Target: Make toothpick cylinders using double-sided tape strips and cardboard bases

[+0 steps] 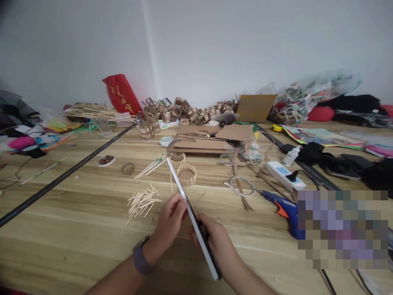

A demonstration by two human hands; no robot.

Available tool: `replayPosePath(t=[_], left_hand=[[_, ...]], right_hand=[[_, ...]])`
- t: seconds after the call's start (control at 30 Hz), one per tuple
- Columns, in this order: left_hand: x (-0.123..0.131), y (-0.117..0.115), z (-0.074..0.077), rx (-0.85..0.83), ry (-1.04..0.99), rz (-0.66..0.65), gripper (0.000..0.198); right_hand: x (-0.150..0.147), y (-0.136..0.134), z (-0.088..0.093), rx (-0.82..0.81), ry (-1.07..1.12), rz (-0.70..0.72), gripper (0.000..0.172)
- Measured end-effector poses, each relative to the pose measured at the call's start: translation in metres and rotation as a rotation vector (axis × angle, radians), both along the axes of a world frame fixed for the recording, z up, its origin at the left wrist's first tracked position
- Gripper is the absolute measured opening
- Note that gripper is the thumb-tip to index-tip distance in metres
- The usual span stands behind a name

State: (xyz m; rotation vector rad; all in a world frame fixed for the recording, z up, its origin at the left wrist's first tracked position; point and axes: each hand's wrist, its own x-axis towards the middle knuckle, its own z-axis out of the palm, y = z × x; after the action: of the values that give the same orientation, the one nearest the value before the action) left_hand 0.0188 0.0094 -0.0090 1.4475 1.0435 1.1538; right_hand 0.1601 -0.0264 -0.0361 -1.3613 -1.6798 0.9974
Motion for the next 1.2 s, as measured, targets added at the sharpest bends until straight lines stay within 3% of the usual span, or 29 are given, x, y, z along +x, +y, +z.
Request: replayPosePath(t=[0.2,0.43,0.73,0.97,1.2], left_hand=[[0.002,0.0,-0.002,-0.005,-0.001,-0.031,0.028],[0.001,-0.001,0.0,-0.001,-0.022,-0.034,0.026],[-0.003,0.005,0.004,0.015,-0.04,0.091,0.028],[-0.001,0.004,-0.003,0.037,-0.052,0.04,0.027],[0.0,0.004,-0.002,0.036,-0.051,0.034,0.026]], right_hand=[[0.002,0.0,0.006,0.008,-0.016,0.011,0.013],[-0.004,0.0,0.011,0.027,-0.073,-0.086,0.018],[-0.004,-0.002,0.009,-0.012,-0.065,-0.057,0.017],[-0.002,-0.001,0.014,-0.026,-0.024,-0.016,0.013],[-0.004,0.001,0.002,0.033,-0.032,-0.079,0.018]])
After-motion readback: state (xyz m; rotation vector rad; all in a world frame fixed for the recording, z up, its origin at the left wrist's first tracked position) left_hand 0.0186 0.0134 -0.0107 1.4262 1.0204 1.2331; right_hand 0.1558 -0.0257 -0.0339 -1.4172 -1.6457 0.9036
